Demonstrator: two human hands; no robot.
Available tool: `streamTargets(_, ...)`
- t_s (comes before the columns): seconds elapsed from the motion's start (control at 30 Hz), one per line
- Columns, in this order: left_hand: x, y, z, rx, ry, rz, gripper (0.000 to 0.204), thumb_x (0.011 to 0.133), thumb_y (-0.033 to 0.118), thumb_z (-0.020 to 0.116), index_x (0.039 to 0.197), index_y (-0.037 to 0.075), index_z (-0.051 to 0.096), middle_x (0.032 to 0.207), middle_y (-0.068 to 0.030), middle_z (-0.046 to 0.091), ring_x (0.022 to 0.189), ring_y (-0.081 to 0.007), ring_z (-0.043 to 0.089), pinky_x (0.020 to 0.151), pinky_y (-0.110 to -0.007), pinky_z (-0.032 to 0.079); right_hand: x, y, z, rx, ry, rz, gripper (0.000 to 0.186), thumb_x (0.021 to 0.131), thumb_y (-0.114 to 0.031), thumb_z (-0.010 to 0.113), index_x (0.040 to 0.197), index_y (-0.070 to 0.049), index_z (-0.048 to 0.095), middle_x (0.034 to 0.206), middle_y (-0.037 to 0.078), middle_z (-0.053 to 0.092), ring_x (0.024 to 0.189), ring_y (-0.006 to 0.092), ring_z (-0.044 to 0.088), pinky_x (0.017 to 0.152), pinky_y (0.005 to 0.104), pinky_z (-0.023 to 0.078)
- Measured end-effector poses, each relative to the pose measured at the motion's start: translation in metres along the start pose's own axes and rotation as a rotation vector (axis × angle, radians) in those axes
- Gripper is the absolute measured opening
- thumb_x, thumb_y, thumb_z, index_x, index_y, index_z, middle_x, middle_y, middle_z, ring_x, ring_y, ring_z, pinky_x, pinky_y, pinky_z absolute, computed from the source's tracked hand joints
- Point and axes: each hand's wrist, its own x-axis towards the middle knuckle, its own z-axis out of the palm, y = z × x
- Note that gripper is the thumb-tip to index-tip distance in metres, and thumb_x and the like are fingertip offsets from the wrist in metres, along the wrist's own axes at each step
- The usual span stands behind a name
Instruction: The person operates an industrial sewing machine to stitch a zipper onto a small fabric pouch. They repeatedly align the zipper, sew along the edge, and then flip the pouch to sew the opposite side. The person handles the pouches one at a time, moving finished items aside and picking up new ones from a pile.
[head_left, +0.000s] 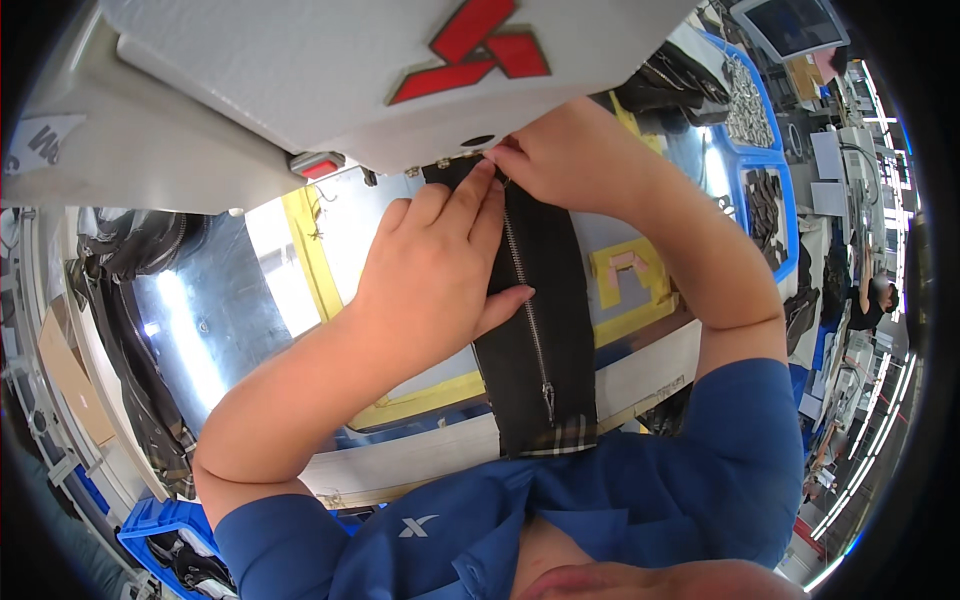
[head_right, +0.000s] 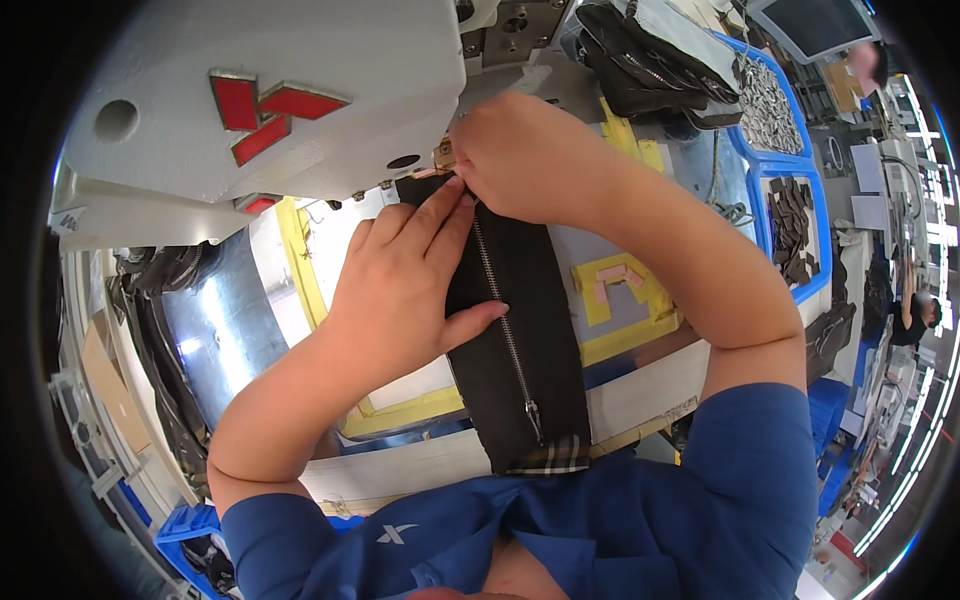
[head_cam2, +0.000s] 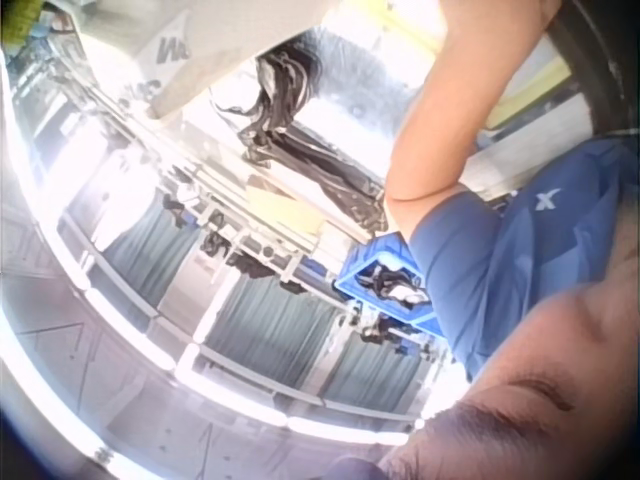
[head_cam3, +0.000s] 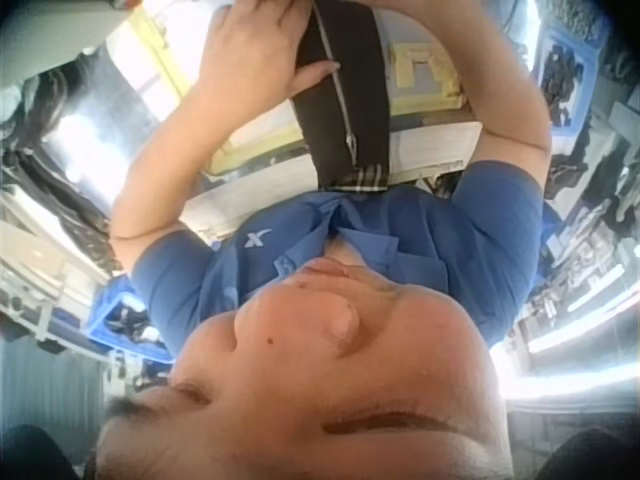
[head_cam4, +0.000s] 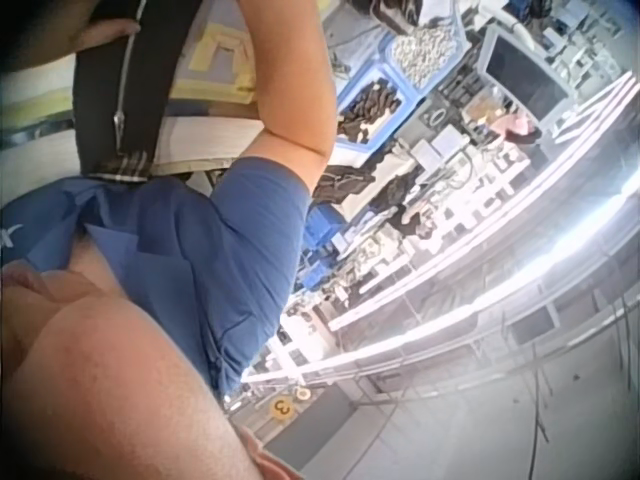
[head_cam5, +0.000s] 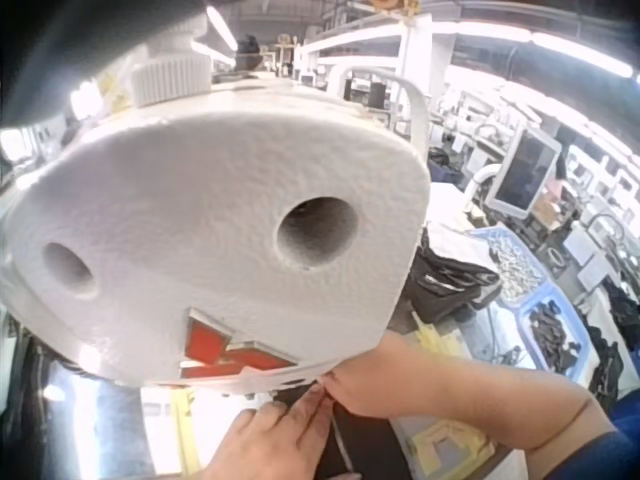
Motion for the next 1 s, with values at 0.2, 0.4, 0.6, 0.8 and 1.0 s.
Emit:
streamTargets(0.2, 0.003, -0.010, -0.002, -0.135, 0.074, -0.023, 0.077, 0.073, 0.041, 0.089, 0.133, -0.003, 0.068, 0.147, -0.0160, 0.064, 0.107, -0.0333, 0.062, 0.097, -0.044, 0.051, -0.034, 0.000, 0.010, -0.060, 0.157, -0.085, 0.018, 0.092, -0.013, 0.073, 0.107, -0.003, 0.076, 0.105, 0.013, 0.076, 0.093, 0.0361, 0.072, 0.081, 0.0461, 0.058)
streamTargets(0.4, 0.005, -0.014, -0.004, -0.247, 0.072, -0.043, 0.071, 0.075, 0.038, 0.088, 0.130, -0.004, 0.070, 0.143, -0.0184, 0.066, 0.108, -0.0357, 0.065, 0.100, -0.043, 0.051, -0.044, -0.004, 0.021, -0.081, 0.283, -0.162, 0.025, 0.087, -0.010, 0.080, 0.112, -0.007, 0.079, 0.110, 0.008, 0.076, 0.093, 0.0314, 0.074, 0.082, 0.0429, 0.059)
streamTargets(0.6, 0.007, -0.015, -0.005, -0.307, 0.051, -0.062, 0.071, 0.076, 0.038, 0.088, 0.130, -0.004, 0.070, 0.142, -0.0203, 0.066, 0.114, -0.0376, 0.067, 0.103, -0.045, 0.050, -0.046, -0.001, 0.022, -0.153, 0.262, -0.208, 0.029, 0.084, -0.010, 0.082, 0.112, -0.007, 0.078, 0.108, 0.007, 0.076, 0.090, 0.0305, 0.073, 0.080, 0.0413, 0.059)
streamTargets(0.8, 0.005, -0.016, 0.002, -0.295, 0.110, -0.053, 0.067, 0.078, 0.036, 0.088, 0.129, -0.004, 0.072, 0.138, -0.0212, 0.068, 0.110, -0.0377, 0.068, 0.100, -0.044, 0.051, -0.042, -0.005, 0.017, -0.124, 0.225, -0.174, 0.024, 0.087, -0.012, 0.077, 0.111, -0.006, 0.077, 0.107, 0.007, 0.075, 0.094, 0.0290, 0.072, 0.084, 0.0417, 0.058)
streamTargets(1.0, 0.005, -0.017, 0.002, -0.315, 0.138, -0.052, 0.062, 0.078, 0.031, 0.089, 0.127, -0.004, 0.073, 0.135, -0.0213, 0.070, 0.107, -0.0367, 0.069, 0.098, -0.044, 0.053, -0.041, -0.003, 0.017, -0.124, 0.217, -0.172, 0.018, 0.091, -0.015, 0.073, 0.106, -0.007, 0.075, 0.102, 0.006, 0.072, 0.097, 0.0282, 0.071, 0.086, 0.0428, 0.054)
